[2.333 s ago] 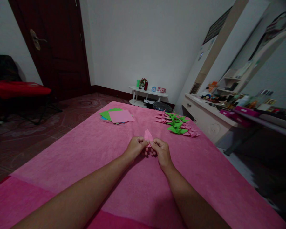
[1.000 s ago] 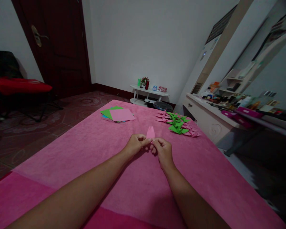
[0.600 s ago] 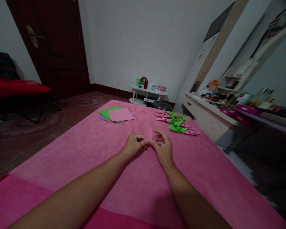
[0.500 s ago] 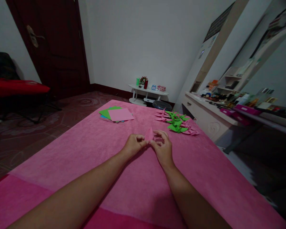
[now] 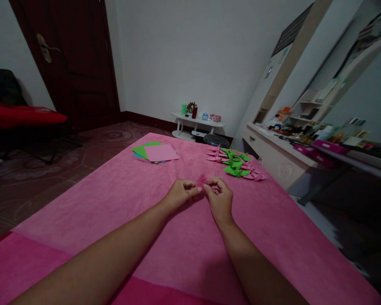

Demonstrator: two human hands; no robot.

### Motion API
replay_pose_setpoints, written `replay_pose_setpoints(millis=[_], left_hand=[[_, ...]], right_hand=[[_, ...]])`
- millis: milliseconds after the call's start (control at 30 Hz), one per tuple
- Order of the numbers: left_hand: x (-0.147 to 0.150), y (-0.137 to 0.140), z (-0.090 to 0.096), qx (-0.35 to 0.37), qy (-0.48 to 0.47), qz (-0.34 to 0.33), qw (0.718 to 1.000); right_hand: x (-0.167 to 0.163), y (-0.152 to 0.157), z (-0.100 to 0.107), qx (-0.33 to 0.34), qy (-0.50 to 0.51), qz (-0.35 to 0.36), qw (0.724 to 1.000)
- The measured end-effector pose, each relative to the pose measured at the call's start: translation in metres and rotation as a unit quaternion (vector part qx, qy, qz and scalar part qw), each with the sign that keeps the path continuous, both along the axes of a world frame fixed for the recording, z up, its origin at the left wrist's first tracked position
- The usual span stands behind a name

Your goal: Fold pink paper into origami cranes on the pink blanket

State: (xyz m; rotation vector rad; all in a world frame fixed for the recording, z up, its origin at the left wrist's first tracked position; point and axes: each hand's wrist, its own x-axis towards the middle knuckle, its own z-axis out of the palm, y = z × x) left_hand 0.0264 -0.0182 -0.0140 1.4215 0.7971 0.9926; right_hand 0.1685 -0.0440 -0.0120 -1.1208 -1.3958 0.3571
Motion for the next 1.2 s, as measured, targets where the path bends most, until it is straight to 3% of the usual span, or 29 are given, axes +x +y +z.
replay_pose_setpoints(millis=[133, 367, 700, 933, 1200], left_hand=[[-0.001, -0.001, 0.004, -0.067, -0.042, -0.011, 0.997], [-0.002, 0.004, 0.002, -0.120, -0.063, -0.010, 0.991], [-0.006, 0.009, 0.004, -0.172, -0.064, -0.036, 0.982], [-0.008, 0.005, 0.011, -0.177, -0.076, -0.017, 0.981], [-0.005, 0.011, -0.001, -0.140, -0.130, 0.044, 0.981]], right_hand=[[0.000, 0.001, -0.002, -0.006, 0.010, 0.012, 1.000], [-0.001, 0.000, -0.003, -0.036, 0.003, 0.042, 0.998], [-0.005, -0.001, 0.000, -0.004, -0.056, 0.074, 0.996], [-0.006, -0.004, 0.004, 0.016, -0.073, 0.116, 0.990], [-0.007, -0.003, 0.001, 0.037, -0.115, 0.135, 0.984]])
